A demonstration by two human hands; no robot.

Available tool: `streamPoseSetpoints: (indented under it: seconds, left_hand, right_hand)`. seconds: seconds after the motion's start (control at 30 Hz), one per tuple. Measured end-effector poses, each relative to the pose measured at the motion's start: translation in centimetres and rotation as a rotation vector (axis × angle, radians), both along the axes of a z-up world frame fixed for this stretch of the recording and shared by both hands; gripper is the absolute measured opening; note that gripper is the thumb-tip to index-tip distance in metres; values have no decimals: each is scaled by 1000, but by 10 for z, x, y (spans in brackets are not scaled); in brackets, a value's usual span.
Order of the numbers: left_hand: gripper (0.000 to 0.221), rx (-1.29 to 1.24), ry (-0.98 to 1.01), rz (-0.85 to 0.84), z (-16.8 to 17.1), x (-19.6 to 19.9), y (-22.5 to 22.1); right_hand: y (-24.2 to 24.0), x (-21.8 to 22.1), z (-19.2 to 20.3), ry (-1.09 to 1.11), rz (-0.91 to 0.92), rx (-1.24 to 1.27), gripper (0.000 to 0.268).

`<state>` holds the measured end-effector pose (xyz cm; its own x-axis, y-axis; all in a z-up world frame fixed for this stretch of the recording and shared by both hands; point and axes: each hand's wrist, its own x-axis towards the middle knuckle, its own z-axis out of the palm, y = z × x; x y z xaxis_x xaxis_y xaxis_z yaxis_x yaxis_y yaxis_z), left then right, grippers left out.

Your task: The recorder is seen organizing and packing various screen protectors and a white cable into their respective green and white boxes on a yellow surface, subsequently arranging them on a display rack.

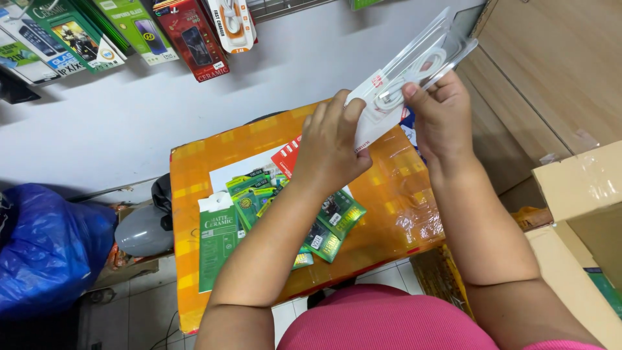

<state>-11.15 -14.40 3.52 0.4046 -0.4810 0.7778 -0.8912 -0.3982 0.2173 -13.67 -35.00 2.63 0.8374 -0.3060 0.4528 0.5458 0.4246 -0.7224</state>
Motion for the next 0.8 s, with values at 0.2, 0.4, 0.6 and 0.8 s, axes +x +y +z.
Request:
streamPoseSetpoints:
  seconds: [0.2, 0.4, 0.6, 0.8]
  left_hand:
    - [90, -12, 54, 32, 1, -12, -25]
    - [91, -43, 45, 51, -4, -28, -39]
    - [91, -51, 108, 93, -7, -40, -49]
    - [91, -47, 90, 105, -4, -51, -56]
  right_hand:
    - [-10, -10, -18, 53, 28, -148, 38]
    - [-17, -32, 27, -20, -459, -684, 118]
    - [-45, -28, 1, -87, -547, -1045, 91]
    - [-61, -25, 3, -210, -218, -528, 73]
